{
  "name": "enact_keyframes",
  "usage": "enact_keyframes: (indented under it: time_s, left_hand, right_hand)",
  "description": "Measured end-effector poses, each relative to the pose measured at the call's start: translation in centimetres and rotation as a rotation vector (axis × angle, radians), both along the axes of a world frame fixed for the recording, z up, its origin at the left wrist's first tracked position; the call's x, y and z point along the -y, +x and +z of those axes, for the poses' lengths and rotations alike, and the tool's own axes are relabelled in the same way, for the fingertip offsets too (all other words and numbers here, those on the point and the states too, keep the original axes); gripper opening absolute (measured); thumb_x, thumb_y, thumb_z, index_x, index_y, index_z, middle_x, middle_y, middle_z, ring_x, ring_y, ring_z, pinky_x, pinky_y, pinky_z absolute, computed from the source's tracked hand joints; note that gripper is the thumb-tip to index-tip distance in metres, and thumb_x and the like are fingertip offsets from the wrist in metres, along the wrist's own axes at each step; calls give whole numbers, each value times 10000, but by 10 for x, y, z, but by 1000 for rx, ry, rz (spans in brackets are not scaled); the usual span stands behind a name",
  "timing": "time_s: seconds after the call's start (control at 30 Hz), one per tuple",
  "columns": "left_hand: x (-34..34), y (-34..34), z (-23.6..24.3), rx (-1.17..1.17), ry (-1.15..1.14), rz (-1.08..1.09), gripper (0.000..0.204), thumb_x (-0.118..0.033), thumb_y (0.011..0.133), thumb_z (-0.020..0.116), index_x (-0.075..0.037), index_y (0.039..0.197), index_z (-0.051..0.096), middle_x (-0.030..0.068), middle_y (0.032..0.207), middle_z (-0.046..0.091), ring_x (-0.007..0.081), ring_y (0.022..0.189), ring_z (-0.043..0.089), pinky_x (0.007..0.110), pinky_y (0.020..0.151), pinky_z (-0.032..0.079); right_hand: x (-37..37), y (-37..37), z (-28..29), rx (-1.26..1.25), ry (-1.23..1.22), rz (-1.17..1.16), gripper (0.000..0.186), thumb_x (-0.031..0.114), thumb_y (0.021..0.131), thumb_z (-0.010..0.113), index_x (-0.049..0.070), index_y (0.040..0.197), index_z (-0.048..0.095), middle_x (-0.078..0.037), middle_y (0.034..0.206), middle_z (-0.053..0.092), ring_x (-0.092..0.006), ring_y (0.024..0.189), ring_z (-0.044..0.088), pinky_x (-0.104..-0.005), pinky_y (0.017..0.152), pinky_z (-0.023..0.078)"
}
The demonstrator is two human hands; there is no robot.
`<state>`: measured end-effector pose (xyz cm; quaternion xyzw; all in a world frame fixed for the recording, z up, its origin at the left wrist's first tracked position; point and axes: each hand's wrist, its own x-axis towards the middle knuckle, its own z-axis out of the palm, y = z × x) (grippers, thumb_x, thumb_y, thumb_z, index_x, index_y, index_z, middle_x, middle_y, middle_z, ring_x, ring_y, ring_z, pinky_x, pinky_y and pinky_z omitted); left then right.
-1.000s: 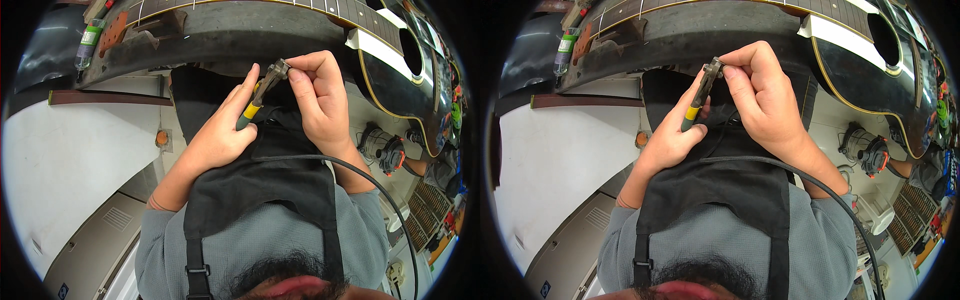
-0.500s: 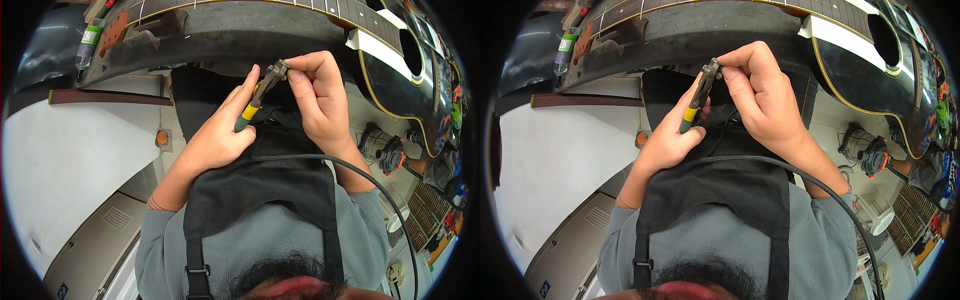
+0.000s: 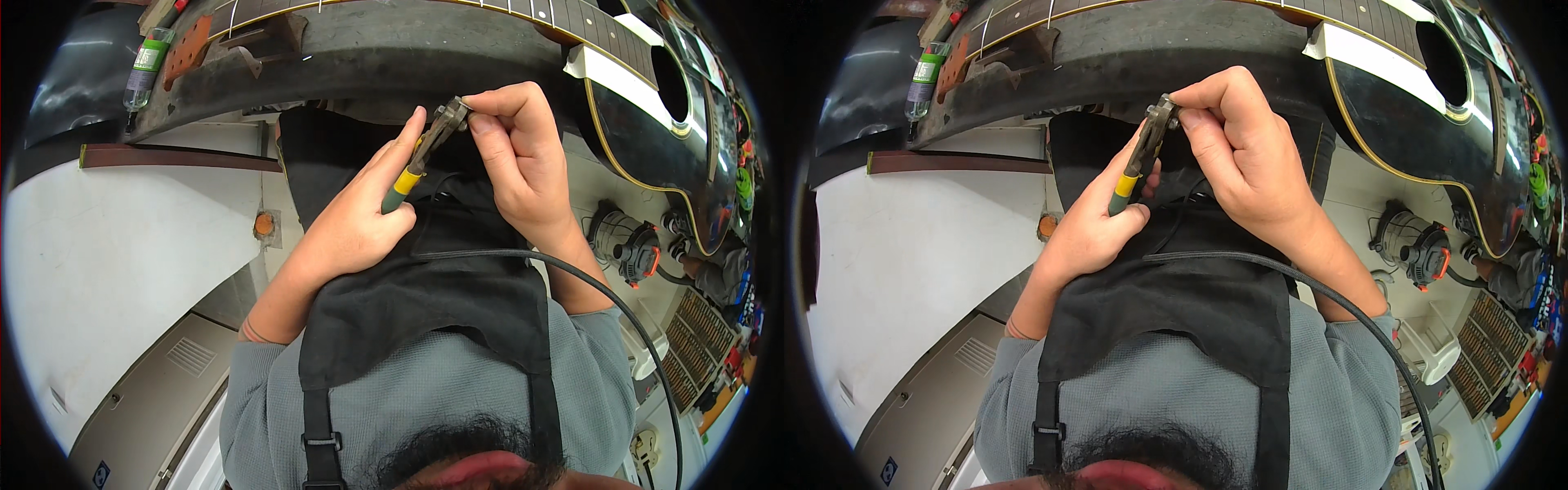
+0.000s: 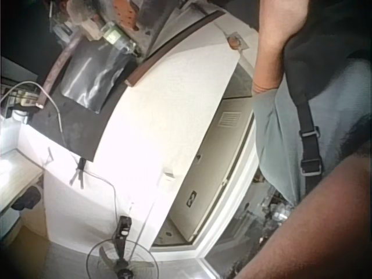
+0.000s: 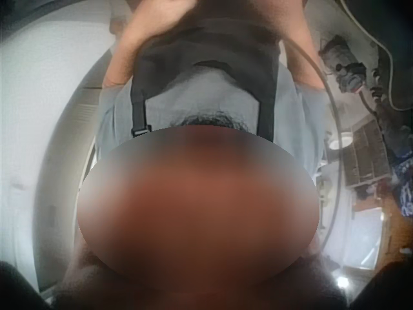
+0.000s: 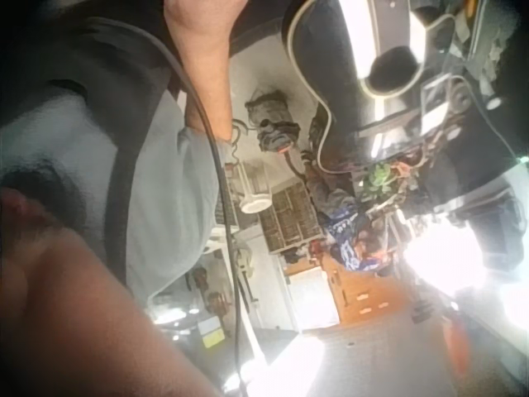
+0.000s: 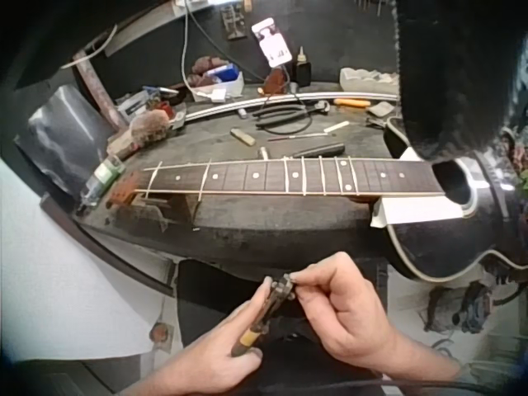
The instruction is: The person uses wire cutters to trim the ends of guitar strings on the fretboard. They repeatedly pick up the cutters, position them on the string, and snip off small pieces of wire. The person works on the guitar neck, which is resting on a workbench in a workshop environment.
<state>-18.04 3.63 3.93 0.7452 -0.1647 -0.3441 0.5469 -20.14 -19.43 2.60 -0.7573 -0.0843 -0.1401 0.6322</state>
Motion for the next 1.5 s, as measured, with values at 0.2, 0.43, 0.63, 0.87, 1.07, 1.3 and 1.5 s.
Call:
enact_keyframes:
  time_s: [0.2, 0.43, 0.63, 0.87, 1.07, 1.3, 1.5]
  left_hand:
    - [8, -2, 6, 26, 4, 33, 609, -99, 1048, 628, -28, 1636, 485, 95, 1260, 663, 192, 1175, 613, 360, 1105, 479]
    - [9, -6, 2, -114, -108, 218, 295, -163, 1130, 622, 2, 1375, 626, 5, 966, 649, 94, 901, 590, 289, 853, 491]
    - [5, -3, -5, -182, -361, 329, 270, -133, 1140, 596, -12, 1379, 627, -74, 765, 483, -1, 644, 388, 208, 579, 304]
    - [6, -3, -14, -205, -408, 314, 319, -121, 1128, 593, 7, 1420, 607, -51, 834, 516, 14, 641, 412, 218, 567, 347]
    - [5, -2, -16, -202, -425, 315, 335, -114, 1120, 594, 7, 1432, 603, -39, 850, 525, 18, 646, 424, 221, 570, 364]
    - [5, 0, -17, -252, -427, 303, 393, -85, 1090, 605, -5, 1475, 595, -35, 875, 534, 20, 654, 431, 221, 576, 369]
    - [2, 5, -12, -139, -408, 141, 637, -95, 1049, 605, 61, 1636, 412, 13, 939, 519, 63, 674, 448, 237, 607, 408]
  right_hand:
    - [-3, 1, -5, 23, 43, 3, 133, -12, 1110, 599, -8, 1239, 631, -89, 1002, 742, -128, 905, 707, -277, 824, 557]
    - [-1, -1, -3, -7, 35, -68, 136, 6, 1126, 595, 3, 1260, 617, -26, 957, 651, -59, 809, 579, -244, 731, 491]
    - [-3, -2, -3, -25, 102, -77, 141, 13, 1130, 595, 2, 1270, 615, 8, 957, 604, -48, 827, 539, -229, 747, 469]
    - [-6, 1, -1, -2, 159, -79, 221, -3, 1128, 571, 2, 1345, 614, 2, 1009, 632, -55, 874, 558, -232, 789, 476]
    - [1, 0, -1, 8, 58, -45, 223, -8, 1124, 561, 22, 1326, 652, 7, 1012, 627, -55, 862, 538, -230, 779, 458]
    - [-1, 0, 2, -27, 186, -59, 218, 31, 1142, 571, 14, 1350, 637, 4, 1080, 645, -42, 900, 533, -218, 805, 449]
    - [0, -1, -5, -69, 242, -58, 241, 52, 1149, 573, 12, 1384, 604, -21, 1196, 666, -41, 981, 557, -211, 871, 461]
